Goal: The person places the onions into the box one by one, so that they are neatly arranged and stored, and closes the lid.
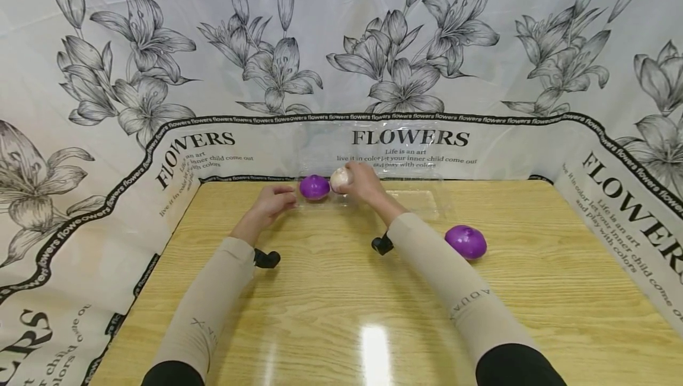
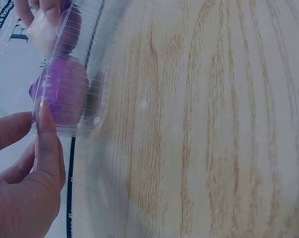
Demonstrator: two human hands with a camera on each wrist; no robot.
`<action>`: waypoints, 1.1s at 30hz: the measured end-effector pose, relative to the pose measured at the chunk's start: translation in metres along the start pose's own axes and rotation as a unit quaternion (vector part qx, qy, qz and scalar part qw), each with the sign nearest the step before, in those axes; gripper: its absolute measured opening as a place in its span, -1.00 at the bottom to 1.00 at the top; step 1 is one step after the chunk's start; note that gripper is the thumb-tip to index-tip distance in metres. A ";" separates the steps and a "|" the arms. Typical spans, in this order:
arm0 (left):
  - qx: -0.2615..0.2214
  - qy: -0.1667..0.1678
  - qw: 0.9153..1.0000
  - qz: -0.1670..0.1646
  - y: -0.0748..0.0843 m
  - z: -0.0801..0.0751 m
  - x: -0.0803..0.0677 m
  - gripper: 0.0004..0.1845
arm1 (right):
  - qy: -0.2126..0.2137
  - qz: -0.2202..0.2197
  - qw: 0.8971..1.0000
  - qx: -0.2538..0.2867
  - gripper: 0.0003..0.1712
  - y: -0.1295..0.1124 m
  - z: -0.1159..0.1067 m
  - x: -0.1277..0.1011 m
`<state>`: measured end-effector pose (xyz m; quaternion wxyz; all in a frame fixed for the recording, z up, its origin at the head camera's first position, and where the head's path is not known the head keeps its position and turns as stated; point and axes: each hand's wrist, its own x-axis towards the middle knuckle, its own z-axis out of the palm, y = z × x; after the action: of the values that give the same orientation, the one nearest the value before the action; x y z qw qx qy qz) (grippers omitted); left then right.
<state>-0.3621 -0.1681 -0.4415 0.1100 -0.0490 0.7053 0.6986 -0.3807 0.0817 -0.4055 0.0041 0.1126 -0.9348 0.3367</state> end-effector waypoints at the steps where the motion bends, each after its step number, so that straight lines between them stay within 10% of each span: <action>1: 0.000 0.000 1.000 -0.001 0.000 0.000 0.000 -0.51 | 0.001 0.001 1.000 -0.002 -0.20 0.000 0.001 0.001; 33: 0.011 -0.005 1.000 0.002 0.003 0.001 -0.004 -0.53 | 0.022 -0.009 0.996 -0.082 -0.30 0.006 0.017 0.007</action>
<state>-0.3588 -0.1673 -0.4375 0.1131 -0.0428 0.7122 0.6914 -0.3875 0.0739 -0.4217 0.0372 0.1131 -0.9578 0.2615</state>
